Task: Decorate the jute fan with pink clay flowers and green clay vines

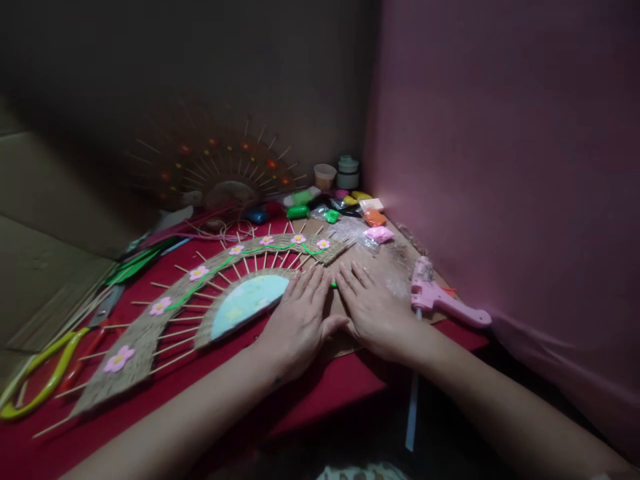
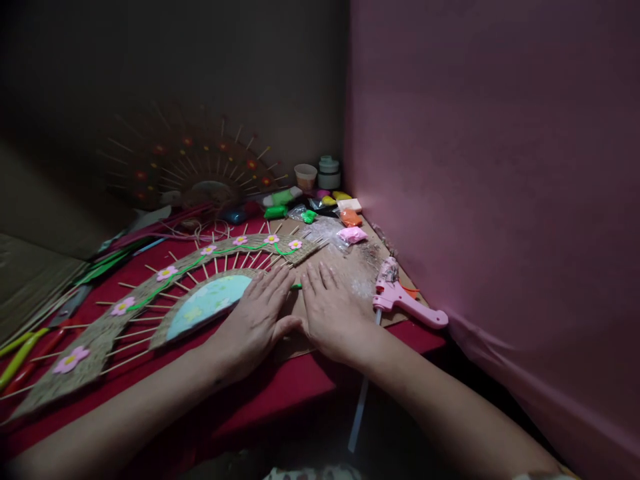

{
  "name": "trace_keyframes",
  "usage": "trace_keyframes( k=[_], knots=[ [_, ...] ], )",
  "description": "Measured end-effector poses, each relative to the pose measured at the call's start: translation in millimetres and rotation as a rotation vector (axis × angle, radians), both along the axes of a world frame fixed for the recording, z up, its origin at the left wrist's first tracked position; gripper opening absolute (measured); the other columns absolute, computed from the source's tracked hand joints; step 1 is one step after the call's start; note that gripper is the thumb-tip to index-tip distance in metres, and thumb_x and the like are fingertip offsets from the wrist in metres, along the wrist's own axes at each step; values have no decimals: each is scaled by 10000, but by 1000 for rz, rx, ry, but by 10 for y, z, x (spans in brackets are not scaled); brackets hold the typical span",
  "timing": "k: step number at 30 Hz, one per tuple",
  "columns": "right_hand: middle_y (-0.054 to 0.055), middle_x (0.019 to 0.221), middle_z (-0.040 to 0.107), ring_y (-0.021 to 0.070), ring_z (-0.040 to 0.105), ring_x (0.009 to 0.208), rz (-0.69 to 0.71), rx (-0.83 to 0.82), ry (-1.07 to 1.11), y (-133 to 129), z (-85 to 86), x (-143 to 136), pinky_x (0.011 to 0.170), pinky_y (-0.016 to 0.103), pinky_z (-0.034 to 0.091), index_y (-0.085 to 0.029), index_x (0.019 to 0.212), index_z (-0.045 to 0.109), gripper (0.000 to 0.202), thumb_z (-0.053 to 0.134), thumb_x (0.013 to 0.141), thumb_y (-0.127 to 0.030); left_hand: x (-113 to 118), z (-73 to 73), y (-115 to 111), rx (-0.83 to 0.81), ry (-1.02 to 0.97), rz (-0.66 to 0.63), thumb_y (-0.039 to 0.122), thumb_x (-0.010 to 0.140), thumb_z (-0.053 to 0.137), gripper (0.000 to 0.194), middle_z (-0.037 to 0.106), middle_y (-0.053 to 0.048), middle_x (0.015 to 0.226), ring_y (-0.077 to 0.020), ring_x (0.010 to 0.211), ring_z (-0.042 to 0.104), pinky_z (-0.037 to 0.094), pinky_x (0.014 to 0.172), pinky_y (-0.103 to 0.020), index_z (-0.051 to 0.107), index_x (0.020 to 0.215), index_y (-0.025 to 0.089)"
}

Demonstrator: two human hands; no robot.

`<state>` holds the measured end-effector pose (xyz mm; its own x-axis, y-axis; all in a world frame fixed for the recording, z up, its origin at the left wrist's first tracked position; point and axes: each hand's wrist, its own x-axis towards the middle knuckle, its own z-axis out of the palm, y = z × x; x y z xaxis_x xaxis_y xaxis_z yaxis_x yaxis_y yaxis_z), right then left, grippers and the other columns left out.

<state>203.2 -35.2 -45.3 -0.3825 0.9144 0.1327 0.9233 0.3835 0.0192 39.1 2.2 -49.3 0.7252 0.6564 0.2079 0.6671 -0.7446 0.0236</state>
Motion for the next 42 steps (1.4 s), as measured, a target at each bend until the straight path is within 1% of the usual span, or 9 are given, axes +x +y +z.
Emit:
trace_keyframes(
  k=[4, 7, 12, 18, 24, 30, 34, 39, 42],
  knots=[
    [251, 1463, 245, 390, 180, 1358, 8, -30, -4, -1, -20, 16, 1102, 510, 221, 55, 1389, 304, 652, 428, 890, -346, 97, 12, -8, -78, 11, 51, 561, 896, 340, 738, 236, -219, 1490, -326, 1396, 139, 206, 1118, -503, 330, 1390, 14],
    [233, 1467, 254, 395, 173, 1358, 13, -40, -12, -89, -67, 18, 1099, 508, 231, 28, 1396, 310, 657, 475, 862, -317, 111, -18, -116, -138, 46, 46, 571, 900, 306, 768, 232, -232, 1485, -332, 1393, 145, 183, 1123, -510, 299, 1396, -15],
    [231, 1458, 273, 390, 205, 1353, -12, 11, 22, -242, -133, 0, 1099, 510, 233, 23, 1380, 351, 688, 419, 891, -456, 24, -117, -310, -74, 40, -30, 640, 869, 265, 836, 277, -233, 1468, -332, 1388, 170, 203, 1119, -516, 315, 1392, -11],
    [238, 1467, 246, 379, 166, 1365, -24, -50, 3, -66, -20, -4, 1093, 530, 226, 21, 1396, 316, 632, 416, 903, -361, 42, -100, -123, -18, 44, 35, 583, 900, 280, 754, 307, -221, 1462, -323, 1389, 181, 203, 1117, -514, 353, 1377, 5],
    [243, 1458, 259, 381, 201, 1357, -34, -54, -3, -211, -66, -51, 1101, 518, 214, 31, 1384, 338, 732, 309, 912, -527, -26, -105, -277, 5, 75, -28, 653, 864, 245, 828, 335, -212, 1449, -329, 1371, 239, 219, 1115, -504, 372, 1371, 11],
    [209, 1457, 309, 369, 223, 1358, -55, -16, 20, -38, -41, -7, 1092, 520, 231, -5, 1395, 339, 727, 315, 907, -543, -80, -125, -82, 56, 29, 18, 598, 892, 277, 733, 376, -202, 1433, -310, 1383, 217, 205, 1121, -513, 421, 1344, 39],
    [226, 1445, 327, 353, 254, 1352, -71, 8, 43, -1, -27, 44, 1099, 500, 226, 3, 1386, 352, 768, 316, 891, -583, -120, -99, -70, 78, -20, 7, 577, 893, 317, 710, 372, -218, 1431, -313, 1384, 214, 194, 1123, -518, 414, 1340, 34],
    [240, 1456, 290, 359, 230, 1358, -29, 17, 29, -25, 3, 32, 1107, 497, 214, 29, 1391, 324, 694, 376, 908, -468, -7, -9, -110, -125, -136, -2, 553, 913, 289, 747, 294, -229, 1468, -280, 1387, 215, 175, 1126, -521, 210, 1420, 10],
    [251, 1462, 262, 356, 224, 1360, 27, -2, 21, -13, 18, -6, 1110, 485, 216, 42, 1394, 303, 681, 431, 890, -398, 77, 11, -123, -234, -146, -10, 507, 920, 314, 742, 236, -241, 1486, -279, 1401, 161, 138, 1132, -527, 156, 1422, -17]
  ],
)
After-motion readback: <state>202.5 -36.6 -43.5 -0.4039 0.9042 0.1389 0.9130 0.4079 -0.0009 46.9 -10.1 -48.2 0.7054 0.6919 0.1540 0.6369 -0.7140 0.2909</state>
